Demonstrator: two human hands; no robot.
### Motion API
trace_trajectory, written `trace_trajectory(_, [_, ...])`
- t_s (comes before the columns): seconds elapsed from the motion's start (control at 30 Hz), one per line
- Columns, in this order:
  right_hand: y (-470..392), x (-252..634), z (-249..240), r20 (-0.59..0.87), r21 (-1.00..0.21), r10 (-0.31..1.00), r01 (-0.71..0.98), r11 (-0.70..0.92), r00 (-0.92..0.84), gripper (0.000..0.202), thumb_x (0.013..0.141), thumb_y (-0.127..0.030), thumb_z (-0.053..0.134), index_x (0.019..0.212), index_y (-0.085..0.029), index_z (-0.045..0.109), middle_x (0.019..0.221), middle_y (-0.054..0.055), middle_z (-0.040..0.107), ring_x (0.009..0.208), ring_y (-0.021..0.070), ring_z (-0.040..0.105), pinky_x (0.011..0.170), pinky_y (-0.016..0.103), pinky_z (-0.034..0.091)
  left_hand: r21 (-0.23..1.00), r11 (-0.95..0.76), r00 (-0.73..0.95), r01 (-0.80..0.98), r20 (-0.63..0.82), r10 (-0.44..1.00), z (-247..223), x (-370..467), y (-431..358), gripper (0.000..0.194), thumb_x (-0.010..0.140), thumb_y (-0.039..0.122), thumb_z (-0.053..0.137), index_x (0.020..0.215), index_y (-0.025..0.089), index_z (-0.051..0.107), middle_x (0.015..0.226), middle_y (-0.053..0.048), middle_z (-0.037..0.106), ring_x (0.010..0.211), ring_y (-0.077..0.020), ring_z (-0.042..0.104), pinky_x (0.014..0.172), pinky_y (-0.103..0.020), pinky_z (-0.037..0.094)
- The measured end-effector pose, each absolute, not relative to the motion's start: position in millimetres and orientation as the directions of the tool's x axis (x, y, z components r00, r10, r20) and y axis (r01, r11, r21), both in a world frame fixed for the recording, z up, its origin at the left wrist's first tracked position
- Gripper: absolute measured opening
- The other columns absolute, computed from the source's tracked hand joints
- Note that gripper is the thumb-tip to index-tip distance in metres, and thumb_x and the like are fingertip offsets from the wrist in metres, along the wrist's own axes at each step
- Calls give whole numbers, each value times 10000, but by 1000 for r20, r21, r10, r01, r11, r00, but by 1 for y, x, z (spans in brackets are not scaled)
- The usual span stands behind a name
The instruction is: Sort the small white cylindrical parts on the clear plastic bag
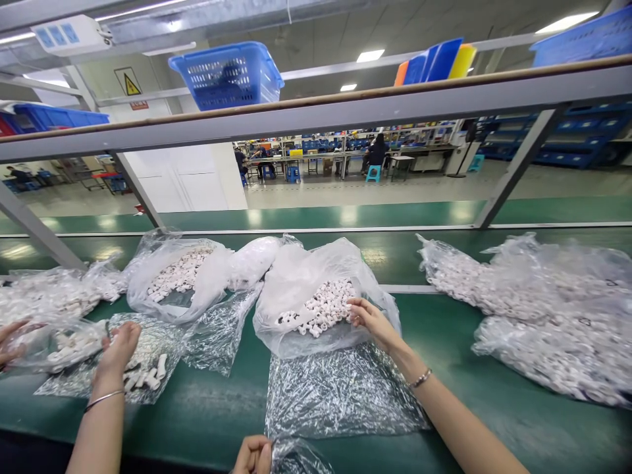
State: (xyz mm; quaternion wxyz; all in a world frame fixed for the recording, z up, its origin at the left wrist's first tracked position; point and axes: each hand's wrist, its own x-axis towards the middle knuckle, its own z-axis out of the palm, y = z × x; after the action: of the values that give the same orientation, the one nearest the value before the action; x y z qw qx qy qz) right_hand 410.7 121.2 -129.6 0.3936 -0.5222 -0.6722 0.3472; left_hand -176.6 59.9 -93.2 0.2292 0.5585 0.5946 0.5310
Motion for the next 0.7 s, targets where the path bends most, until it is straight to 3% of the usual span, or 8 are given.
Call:
trace_trajectory(0.07, [123,415,-126,148,-913,981,363,184,-125,468,968,-531,266,1152,-190,527,956,96,642,855,209,660,718,315,565,916,-29,-284,401,154,946,-100,-142,41,542,984,523,291,618,190,512,591,14,494,757,-182,642,535,-295,480])
trace_trajectory(0.17, [123,416,-124,143,-931,984,323,171,-110,560,982,-564,152,1096,-194,557,979,115,646,892,210,661,732,321,568,903,113,-170,416,-45,984,-128,-86,14,345,1018,370,429,949,73,591,843,-52,647,821,-181,668,587,-321,450])
trace_trajectory(0.2, [123,416,-125,143,-929,984,328,170,-107,578,982,-578,146,1073,-192,567,975,118,646,873,208,659,710,319,564,900,128,-156,417,-68,985,-137,-72,8,219,962,387,554,1016,191,635,956,-69,675,873,-192,656,625,-322,533])
trace_trajectory(0.27, [123,415,-127,141,-914,985,369,169,-101,560,977,-600,204,1031,-185,577,931,108,648,784,201,646,632,307,542,901,131,-139,414,-79,987,-149,-59,3,235,908,357,648,1123,264,629,1119,-73,658,999,-233,629,735,-368,578])
trace_trajectory(0.33, [122,415,-130,147,-878,985,446,172,-91,490,964,-587,298,991,-184,575,866,79,645,703,191,616,578,296,502,903,130,-144,408,-77,987,-148,-61,6,298,914,346,642,1189,236,606,1197,-74,628,1055,-246,615,819,-407,569])
trace_trajectory(0.5, [117,417,-135,219,-682,974,703,199,-63,267,908,-461,491,951,-209,568,852,38,637,793,216,611,693,304,457,915,113,-185,386,-43,982,-119,-104,34,88,911,345,641,955,269,650,981,-61,683,973,-245,635,659,-346,532])
trace_trajectory(0.6, [113,416,-140,222,-537,972,823,183,-71,229,882,-400,562,1017,-215,557,926,52,647,797,232,630,656,296,426,921,84,-199,381,-7,980,-107,-133,52,237,893,402,618,761,206,600,757,-54,605,743,-177,646,561,-286,443])
trace_trajectory(0.7, [112,413,-145,208,-422,974,891,170,-87,225,886,-358,582,1045,-205,538,1079,91,648,870,257,657,638,291,420,922,9,-181,387,67,981,-116,-152,58,379,757,408,722,515,245,480,574,-6,517,543,-143,555,514,-229,408])
